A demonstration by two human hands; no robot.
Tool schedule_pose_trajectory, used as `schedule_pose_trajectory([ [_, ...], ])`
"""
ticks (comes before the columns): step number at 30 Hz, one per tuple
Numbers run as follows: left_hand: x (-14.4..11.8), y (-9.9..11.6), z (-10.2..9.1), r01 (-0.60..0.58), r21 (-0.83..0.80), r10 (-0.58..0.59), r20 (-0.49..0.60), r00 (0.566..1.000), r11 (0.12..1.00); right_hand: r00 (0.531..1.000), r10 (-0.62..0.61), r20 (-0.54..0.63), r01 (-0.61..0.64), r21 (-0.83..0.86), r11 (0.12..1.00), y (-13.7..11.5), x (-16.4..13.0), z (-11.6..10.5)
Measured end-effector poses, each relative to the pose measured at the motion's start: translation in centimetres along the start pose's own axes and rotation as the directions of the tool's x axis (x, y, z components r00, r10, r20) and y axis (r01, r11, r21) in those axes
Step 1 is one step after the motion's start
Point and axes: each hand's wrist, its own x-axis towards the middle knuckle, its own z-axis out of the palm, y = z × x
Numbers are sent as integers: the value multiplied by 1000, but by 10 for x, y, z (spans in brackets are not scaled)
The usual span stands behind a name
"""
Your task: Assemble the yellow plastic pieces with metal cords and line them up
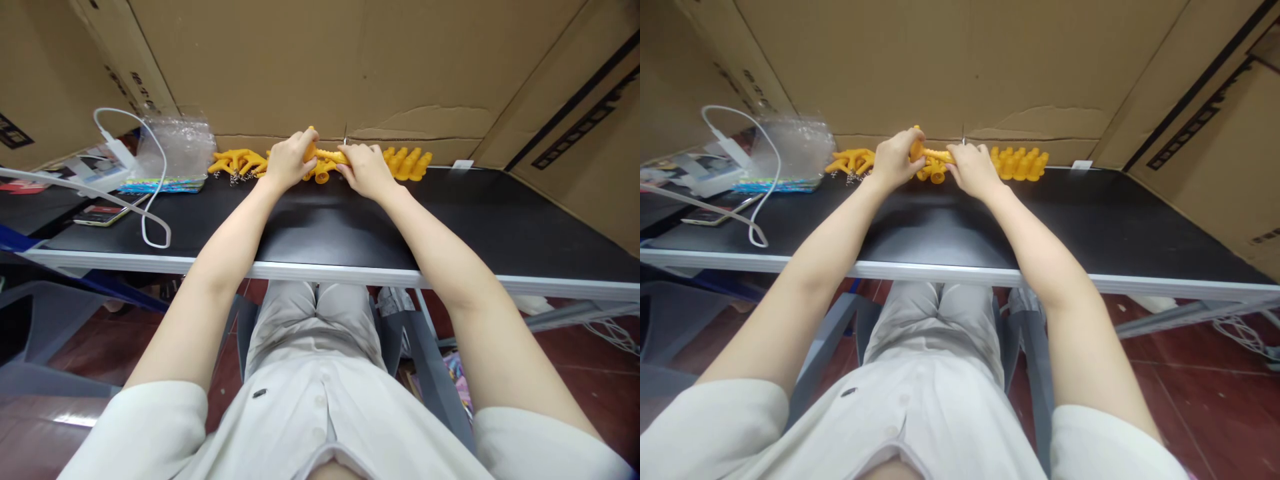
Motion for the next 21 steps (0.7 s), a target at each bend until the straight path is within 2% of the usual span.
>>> schedule_pose_trajectory([
  [3, 2, 0, 8, -8, -34, 7, -28, 1000, 999, 999, 36, 11, -36, -26, 999, -6, -2, -10],
  [9, 4, 5, 15, 58, -163, -61, -9, 998, 985, 988, -3, -152, -8, -76, 997, 3, 2, -8],
  [13, 0, 17, 4, 142, -87, -140, 39, 989, 986, 995, -19, -99, 19, -10, 1000, 10, 1, -5],
  [16, -2, 21, 0, 147, -64, -144, 46, 989, 987, 998, -20, -53, 21, 19, 1000, 8, 1, -6],
  [19, -2, 22, 2, 152, -52, -149, 64, 987, 987, 997, -26, -74, 29, 40, 999, 3, 2, -10],
  [21, -1, 20, 3, 157, -48, -154, 66, 986, 986, 995, 15, -97, -10, 53, 999, 1, 3, -14],
])
